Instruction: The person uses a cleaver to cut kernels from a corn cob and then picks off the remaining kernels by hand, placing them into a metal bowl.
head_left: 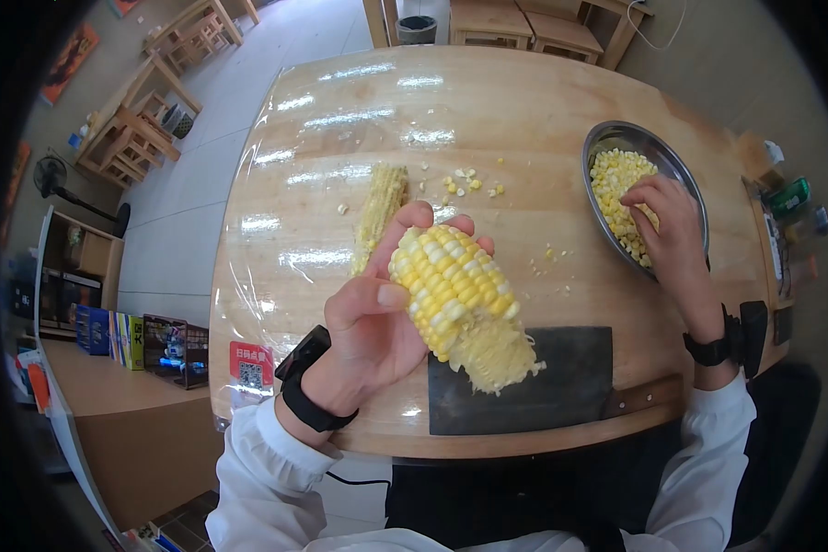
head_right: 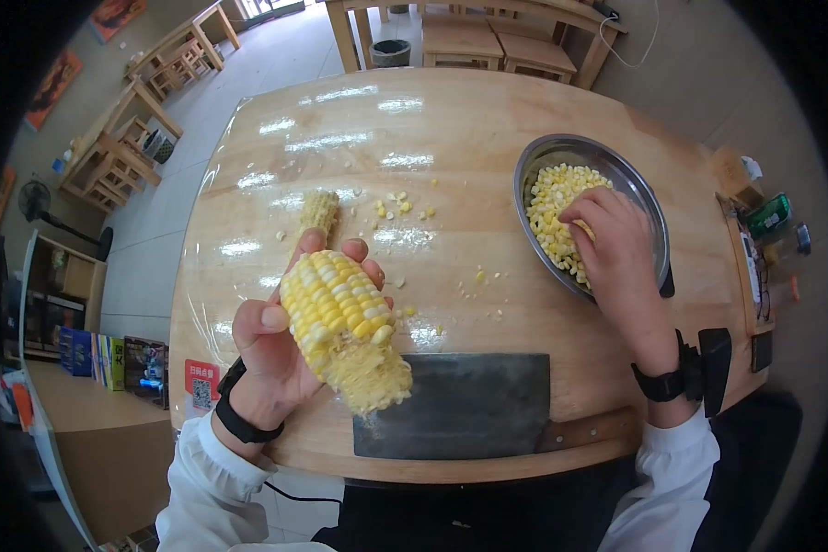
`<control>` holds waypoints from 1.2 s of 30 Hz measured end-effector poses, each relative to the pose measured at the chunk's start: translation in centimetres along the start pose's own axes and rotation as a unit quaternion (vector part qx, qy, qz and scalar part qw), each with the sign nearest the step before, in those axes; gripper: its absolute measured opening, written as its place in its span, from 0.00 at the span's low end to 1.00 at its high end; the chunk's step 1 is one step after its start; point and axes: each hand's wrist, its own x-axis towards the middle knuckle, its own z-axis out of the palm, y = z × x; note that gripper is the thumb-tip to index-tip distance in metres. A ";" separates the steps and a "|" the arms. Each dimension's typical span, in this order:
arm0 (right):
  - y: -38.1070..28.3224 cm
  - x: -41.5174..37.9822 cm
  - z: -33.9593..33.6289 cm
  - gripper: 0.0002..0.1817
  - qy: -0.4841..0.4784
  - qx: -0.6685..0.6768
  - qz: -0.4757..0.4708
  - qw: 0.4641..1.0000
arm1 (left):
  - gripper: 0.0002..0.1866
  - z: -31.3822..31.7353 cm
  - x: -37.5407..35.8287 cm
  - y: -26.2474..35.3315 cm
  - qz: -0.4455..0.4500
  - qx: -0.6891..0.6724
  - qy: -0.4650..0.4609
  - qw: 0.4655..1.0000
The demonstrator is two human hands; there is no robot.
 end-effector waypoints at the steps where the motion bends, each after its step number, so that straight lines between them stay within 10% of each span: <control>1: -1.2 0.4 -0.3 0.05 0.000 0.002 0.002 1.000 | 0.29 0.0 0.0 0.0 -0.002 0.001 0.002 1.000; 7: -10.5 1.2 -3.1 0.11 -0.005 0.356 0.007 0.934 | 0.30 0.1 0.0 -0.3 0.003 0.019 0.010 1.000; 29: -11.9 0.4 -1.8 0.12 -0.036 0.448 0.017 0.893 | 0.32 0.3 0.0 -0.3 0.011 0.093 0.034 0.995; 36: -11.3 0.1 -1.8 0.07 -0.189 0.575 0.187 0.774 | 0.28 -0.4 0.2 -0.4 0.075 0.235 -0.051 0.968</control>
